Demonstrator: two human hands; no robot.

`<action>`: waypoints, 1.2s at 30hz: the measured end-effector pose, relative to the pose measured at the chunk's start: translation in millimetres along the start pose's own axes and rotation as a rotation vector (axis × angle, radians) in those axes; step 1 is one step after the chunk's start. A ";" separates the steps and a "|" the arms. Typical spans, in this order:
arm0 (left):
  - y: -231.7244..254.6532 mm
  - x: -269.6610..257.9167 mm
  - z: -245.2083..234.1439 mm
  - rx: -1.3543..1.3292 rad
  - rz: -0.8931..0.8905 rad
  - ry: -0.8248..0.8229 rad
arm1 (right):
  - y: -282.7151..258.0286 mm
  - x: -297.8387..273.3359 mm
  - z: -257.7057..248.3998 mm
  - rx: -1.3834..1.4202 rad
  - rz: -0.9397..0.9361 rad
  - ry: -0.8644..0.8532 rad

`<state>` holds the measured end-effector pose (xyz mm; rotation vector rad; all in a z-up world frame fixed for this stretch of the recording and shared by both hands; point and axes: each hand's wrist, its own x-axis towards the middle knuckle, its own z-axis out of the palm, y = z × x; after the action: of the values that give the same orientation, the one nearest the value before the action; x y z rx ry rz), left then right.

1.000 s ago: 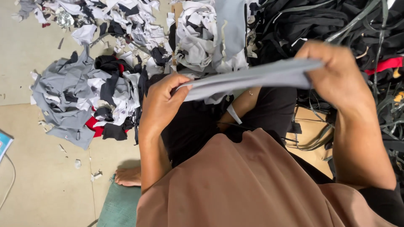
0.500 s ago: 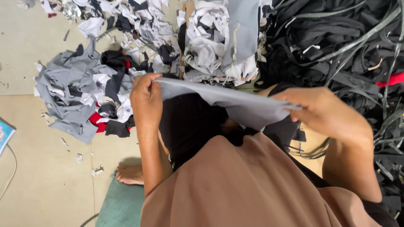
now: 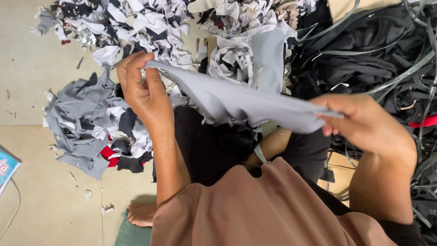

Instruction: Sorting through a pile of fabric scraps and cardboard pieces on the floor

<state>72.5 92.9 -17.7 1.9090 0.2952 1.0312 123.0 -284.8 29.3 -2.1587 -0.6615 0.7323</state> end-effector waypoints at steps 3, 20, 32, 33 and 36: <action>-23.7 3.5 23.8 0.070 -0.015 0.008 | 14.2 47.6 -10.5 0.211 0.300 0.168; -203.4 18.5 170.7 0.012 -0.320 -0.269 | 255.2 261.2 26.6 0.422 0.289 0.754; -214.2 -83.6 85.0 -0.081 -0.719 -0.366 | 99.0 266.0 68.9 -0.621 -0.534 0.730; -214.0 -95.9 82.3 -0.083 -0.716 -0.358 | 81.8 271.5 81.2 -0.623 -0.542 0.730; -206.2 -123.0 69.1 -0.097 -0.750 -0.372 | 38.4 296.9 111.0 -0.704 -0.397 0.258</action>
<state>89.3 94.4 -267.0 1.6438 0.6623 0.1852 265.2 -60.5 -148.1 -2.5481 -1.2962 -0.0152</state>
